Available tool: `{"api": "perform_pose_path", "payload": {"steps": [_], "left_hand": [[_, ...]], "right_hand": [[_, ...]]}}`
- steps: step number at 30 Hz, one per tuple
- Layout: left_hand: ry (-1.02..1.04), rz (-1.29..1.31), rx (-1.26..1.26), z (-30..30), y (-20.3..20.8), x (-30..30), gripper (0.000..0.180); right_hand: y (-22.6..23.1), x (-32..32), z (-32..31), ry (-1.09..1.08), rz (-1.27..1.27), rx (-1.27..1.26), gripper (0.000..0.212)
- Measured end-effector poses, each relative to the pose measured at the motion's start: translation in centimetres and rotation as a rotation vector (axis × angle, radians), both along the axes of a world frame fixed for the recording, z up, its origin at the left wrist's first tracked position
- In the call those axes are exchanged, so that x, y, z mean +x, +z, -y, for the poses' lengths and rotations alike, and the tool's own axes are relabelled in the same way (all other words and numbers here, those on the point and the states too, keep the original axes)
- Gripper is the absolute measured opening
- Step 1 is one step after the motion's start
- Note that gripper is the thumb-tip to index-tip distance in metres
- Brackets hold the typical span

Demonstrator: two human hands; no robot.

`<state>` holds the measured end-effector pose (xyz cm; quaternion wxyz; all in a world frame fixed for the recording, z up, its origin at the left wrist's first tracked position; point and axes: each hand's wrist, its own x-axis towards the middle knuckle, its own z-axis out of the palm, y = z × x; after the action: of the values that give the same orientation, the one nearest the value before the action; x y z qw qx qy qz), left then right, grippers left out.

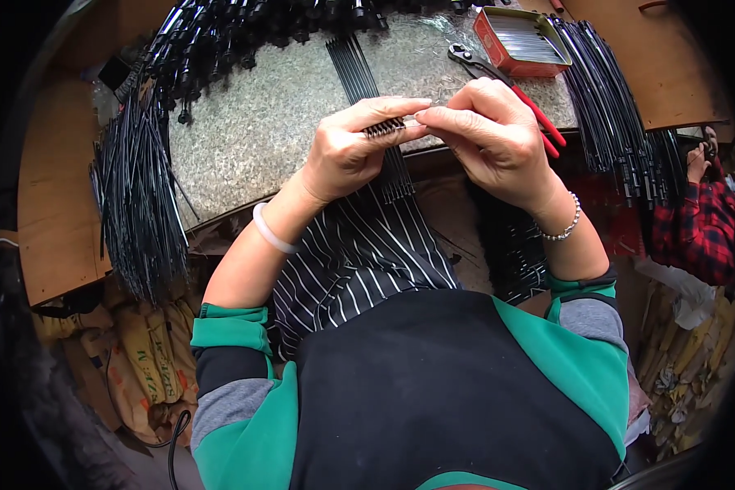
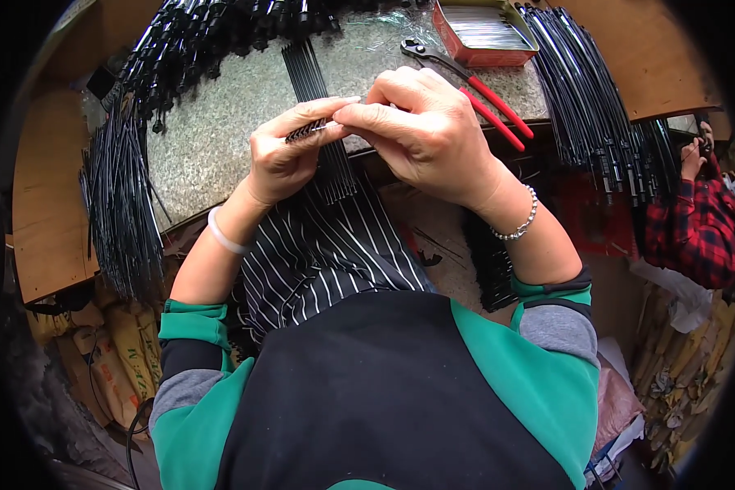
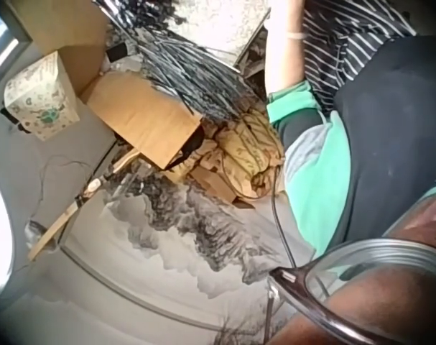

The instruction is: Assembling metal ribs and plastic fittings into bundles for umbrellas at a factory workstation.

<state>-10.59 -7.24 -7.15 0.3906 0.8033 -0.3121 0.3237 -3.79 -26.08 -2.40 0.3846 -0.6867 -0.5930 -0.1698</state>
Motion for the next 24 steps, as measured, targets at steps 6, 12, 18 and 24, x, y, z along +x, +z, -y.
{"api": "perform_pose_path", "payload": {"steps": [6, 12, 18, 24], "left_hand": [[-0.005, -0.007, 0.003, -0.1, -0.1, -0.1, 0.034], [-0.006, -0.014, 0.023, 0.0, 0.4, -0.1, 0.033], [-0.002, -0.044, 0.021, -0.1, 0.4, -0.2, 0.033], [-0.001, -0.037, 0.034, -0.1, 0.3, -0.3, 0.033]], "right_hand": [[-0.1, -0.4, -0.6, 0.017, -0.061, 0.046, 0.025], [1.0, 0.5, -0.3, 0.01, 0.119, 0.001, 0.021], [0.1, 0.4, -0.5, 0.004, 0.061, 0.003, 0.023], [0.7, 0.9, -0.3, 0.014, 0.192, -0.026, 0.025]]}}
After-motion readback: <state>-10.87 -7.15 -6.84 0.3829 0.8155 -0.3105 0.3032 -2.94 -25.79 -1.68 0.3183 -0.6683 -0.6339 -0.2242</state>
